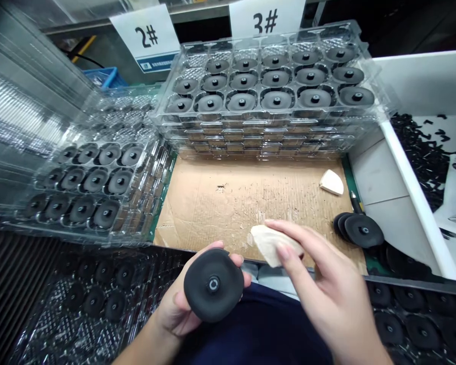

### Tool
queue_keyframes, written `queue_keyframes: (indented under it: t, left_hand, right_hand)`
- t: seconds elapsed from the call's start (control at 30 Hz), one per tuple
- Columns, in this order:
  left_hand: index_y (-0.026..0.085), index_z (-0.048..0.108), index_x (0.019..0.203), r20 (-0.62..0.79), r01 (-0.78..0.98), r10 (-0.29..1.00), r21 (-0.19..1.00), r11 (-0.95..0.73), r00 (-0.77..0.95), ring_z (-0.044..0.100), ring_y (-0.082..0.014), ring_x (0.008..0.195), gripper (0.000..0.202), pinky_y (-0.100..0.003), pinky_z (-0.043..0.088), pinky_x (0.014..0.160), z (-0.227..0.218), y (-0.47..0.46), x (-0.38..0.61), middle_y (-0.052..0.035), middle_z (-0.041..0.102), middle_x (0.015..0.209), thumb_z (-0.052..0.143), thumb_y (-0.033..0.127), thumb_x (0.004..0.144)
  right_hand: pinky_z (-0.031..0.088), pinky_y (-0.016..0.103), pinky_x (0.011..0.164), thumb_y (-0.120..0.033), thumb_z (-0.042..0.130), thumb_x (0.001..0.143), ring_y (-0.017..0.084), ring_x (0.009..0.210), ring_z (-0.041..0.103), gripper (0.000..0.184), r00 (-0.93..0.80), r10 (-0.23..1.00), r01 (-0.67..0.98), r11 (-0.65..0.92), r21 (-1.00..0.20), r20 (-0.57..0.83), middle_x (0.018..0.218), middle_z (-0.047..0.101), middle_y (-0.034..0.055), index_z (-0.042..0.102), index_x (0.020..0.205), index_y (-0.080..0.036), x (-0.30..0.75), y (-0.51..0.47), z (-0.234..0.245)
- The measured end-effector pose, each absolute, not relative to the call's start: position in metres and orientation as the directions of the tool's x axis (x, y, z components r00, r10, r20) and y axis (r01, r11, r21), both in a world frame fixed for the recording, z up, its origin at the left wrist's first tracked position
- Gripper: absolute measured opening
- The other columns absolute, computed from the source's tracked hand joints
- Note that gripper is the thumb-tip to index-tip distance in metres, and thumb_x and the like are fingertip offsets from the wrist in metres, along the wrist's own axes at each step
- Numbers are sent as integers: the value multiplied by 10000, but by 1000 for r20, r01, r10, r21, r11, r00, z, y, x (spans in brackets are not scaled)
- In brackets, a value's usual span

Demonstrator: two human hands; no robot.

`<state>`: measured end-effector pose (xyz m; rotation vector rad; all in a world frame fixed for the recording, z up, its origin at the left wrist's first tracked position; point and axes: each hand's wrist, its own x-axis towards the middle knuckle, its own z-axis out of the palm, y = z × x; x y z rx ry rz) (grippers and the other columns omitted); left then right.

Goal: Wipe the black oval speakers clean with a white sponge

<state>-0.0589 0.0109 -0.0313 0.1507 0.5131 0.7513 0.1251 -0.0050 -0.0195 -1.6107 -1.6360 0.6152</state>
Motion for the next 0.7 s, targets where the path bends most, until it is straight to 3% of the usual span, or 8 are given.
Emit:
queue_keyframes:
  t: [0.03,0.1,0.13,0.2,0.27,0.43,0.57,0.7]
  left_hand:
    - [252,712,1010,-420,-600,681,327,730,600,694,-232,885,622,-320,516,810,-32,10,-59,-44,741,973,902,329,423]
    - [218,714,1019,-505,-557,660,363,747,556,673,-221,923,572,-317,488,865,-34,9,-59,-60,735,996,874,370,491]
    - [210,720,1009,-548,-535,646,374,758,532,665,-204,929,534,-294,478,874,-35,8,-59,-57,733,997,863,367,519]
    - [216,733,969,-610,-511,622,376,773,491,659,-160,886,490,-238,473,843,-39,7,-61,-27,736,965,872,312,510]
    - [223,738,938,-614,-518,623,373,770,484,655,-139,816,525,-214,481,790,-42,6,-62,-1,735,897,898,257,440]
    - [215,718,1021,-497,-543,701,446,712,511,666,-180,931,540,-233,496,827,-40,8,-68,-24,733,940,858,374,525]
    - [266,716,1023,-441,-582,767,500,641,465,671,-170,933,654,-235,498,859,-34,11,-69,-10,740,1006,892,381,404]
    - [251,701,1055,-440,-585,817,573,574,372,664,-189,925,648,-242,495,855,-24,11,-62,-19,730,978,868,407,448]
  right_hand:
    - [497,268,662,-230,501,930,171,829,651,274,27,963,627,193,-755,268,1014,697,19,603,1179,-285,120,-3,-3]
    - [443,290,613,-197,444,948,163,713,605,284,-234,872,590,479,-650,431,855,693,34,616,1169,-237,109,2,21]
    - [413,294,588,-165,415,946,154,651,572,291,-354,826,566,563,-602,439,775,676,33,640,1125,-211,104,6,28]
    - [354,288,542,-77,381,906,134,550,502,333,-468,811,592,582,-558,350,651,624,13,681,999,-186,99,13,34]
    - [321,287,535,-21,378,851,129,526,476,359,-456,850,668,522,-530,263,615,594,2,690,909,-187,97,17,32]
    - [325,290,565,-82,388,902,133,590,519,307,-366,824,561,566,-603,433,701,634,19,665,1007,-161,93,10,26]
    - [331,297,536,-24,428,843,137,544,498,308,-355,885,696,465,-547,300,672,628,11,662,1004,-144,92,8,26]
    - [416,324,631,-40,467,868,177,712,594,281,-176,839,663,488,-568,515,853,698,82,613,1103,-92,77,3,17]
